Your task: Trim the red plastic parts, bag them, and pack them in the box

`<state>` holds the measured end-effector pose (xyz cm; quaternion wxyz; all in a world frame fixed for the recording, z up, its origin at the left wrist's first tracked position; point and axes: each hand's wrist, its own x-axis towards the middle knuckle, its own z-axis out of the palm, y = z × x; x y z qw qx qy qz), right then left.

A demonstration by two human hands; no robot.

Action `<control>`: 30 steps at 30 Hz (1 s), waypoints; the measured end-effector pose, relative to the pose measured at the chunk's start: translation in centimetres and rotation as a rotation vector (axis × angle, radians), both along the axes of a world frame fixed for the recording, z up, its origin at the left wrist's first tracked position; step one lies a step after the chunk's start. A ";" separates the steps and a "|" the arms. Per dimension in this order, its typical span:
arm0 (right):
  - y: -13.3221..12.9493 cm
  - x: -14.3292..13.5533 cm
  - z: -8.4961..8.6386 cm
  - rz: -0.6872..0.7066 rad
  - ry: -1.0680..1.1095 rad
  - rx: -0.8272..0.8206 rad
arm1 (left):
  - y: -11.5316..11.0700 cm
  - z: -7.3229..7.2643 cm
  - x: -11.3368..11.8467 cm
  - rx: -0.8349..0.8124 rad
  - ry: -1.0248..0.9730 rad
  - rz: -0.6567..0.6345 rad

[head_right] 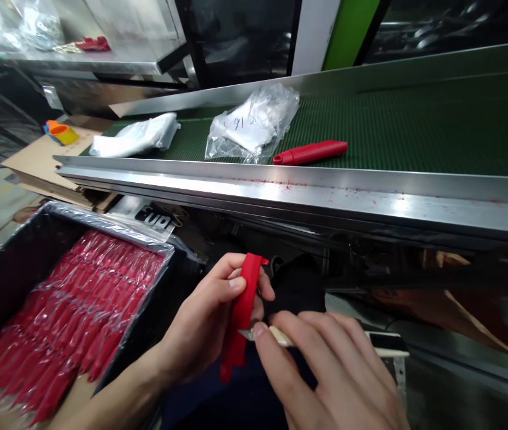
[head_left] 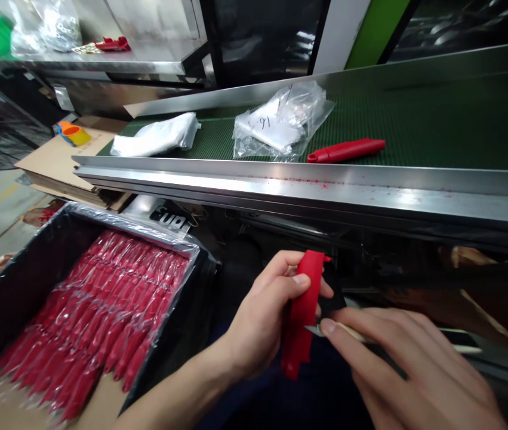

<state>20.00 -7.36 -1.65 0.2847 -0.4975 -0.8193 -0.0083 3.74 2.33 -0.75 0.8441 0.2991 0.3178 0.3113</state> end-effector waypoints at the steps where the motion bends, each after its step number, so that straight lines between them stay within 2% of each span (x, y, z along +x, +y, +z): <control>1: -0.1 -0.1 -0.1 0.004 0.005 -0.009 | 0.1 0.0 0.0 0.002 -0.018 0.005; 7: -1.1 -0.7 -0.6 0.022 0.019 -0.020 | 1.0 0.2 0.2 -0.011 -0.037 0.002; 10: -1.2 -0.2 -0.5 0.013 0.101 -0.049 | 1.3 0.2 0.3 -0.026 -0.041 0.025; 13: -0.3 1.1 0.0 -0.001 0.145 0.024 | 1.1 0.3 0.4 -0.013 -0.028 0.034; 16: 1.4 2.2 0.7 -0.071 0.117 0.107 | 0.5 0.4 0.2 0.010 -0.017 -0.028; 22: 3.3 1.2 2.0 -0.200 0.051 0.141 | -0.7 0.8 -0.8 0.077 0.049 -0.121; 30: 3.5 1.1 2.1 -0.176 0.014 0.161 | -1.3 1.1 -0.8 0.105 0.079 -0.117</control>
